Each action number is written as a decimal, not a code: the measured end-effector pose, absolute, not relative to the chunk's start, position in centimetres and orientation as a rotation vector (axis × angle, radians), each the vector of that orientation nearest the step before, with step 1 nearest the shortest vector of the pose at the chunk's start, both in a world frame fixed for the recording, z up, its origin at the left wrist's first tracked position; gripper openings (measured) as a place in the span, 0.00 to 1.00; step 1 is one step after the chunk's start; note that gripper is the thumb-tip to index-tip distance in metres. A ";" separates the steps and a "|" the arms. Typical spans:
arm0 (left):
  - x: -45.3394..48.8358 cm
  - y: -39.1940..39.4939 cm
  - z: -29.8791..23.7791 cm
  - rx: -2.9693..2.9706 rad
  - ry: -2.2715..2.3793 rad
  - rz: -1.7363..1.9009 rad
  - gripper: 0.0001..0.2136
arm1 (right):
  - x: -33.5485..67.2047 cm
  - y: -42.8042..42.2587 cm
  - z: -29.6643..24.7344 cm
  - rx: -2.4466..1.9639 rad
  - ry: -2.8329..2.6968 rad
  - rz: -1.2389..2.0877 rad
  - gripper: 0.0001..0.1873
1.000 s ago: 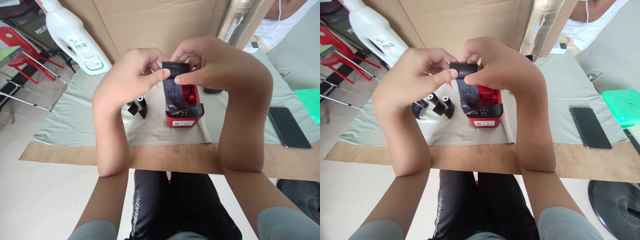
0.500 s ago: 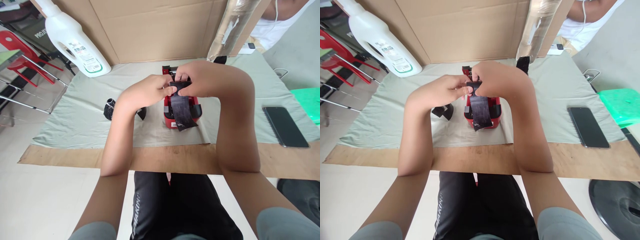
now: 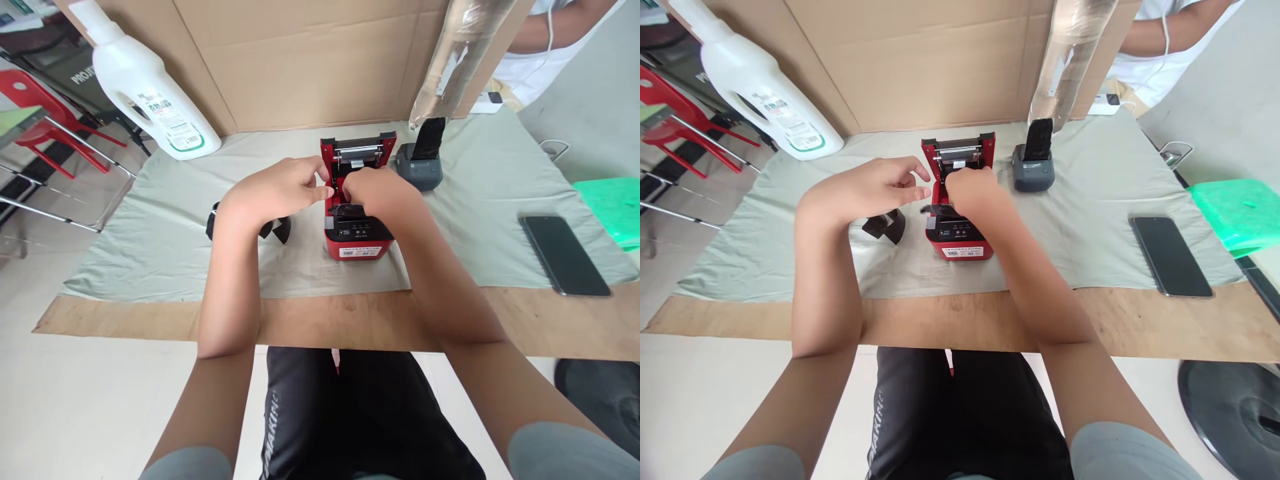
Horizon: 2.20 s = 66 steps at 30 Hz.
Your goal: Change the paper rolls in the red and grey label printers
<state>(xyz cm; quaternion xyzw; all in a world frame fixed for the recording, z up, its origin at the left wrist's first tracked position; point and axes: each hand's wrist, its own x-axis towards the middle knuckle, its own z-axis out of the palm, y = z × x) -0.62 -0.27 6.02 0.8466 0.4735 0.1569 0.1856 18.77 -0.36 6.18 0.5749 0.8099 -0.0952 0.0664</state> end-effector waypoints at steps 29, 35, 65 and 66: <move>2.1 -4.4 9.7 2.417 1.282 0.097 0.11 | 18.2 0.6 5.1 1.758 2.328 -0.309 0.15; 2.3 -4.4 9.7 2.441 1.222 0.084 0.11 | 20.7 -1.0 7.8 1.691 2.661 -0.508 0.11; 1.0 0.2 6.4 2.073 1.461 -0.075 0.16 | 23.1 1.8 5.7 1.895 2.330 -0.584 0.25; 1.0 0.3 6.4 2.043 1.453 -0.074 0.16 | 23.2 1.9 5.4 1.884 2.366 -0.592 0.24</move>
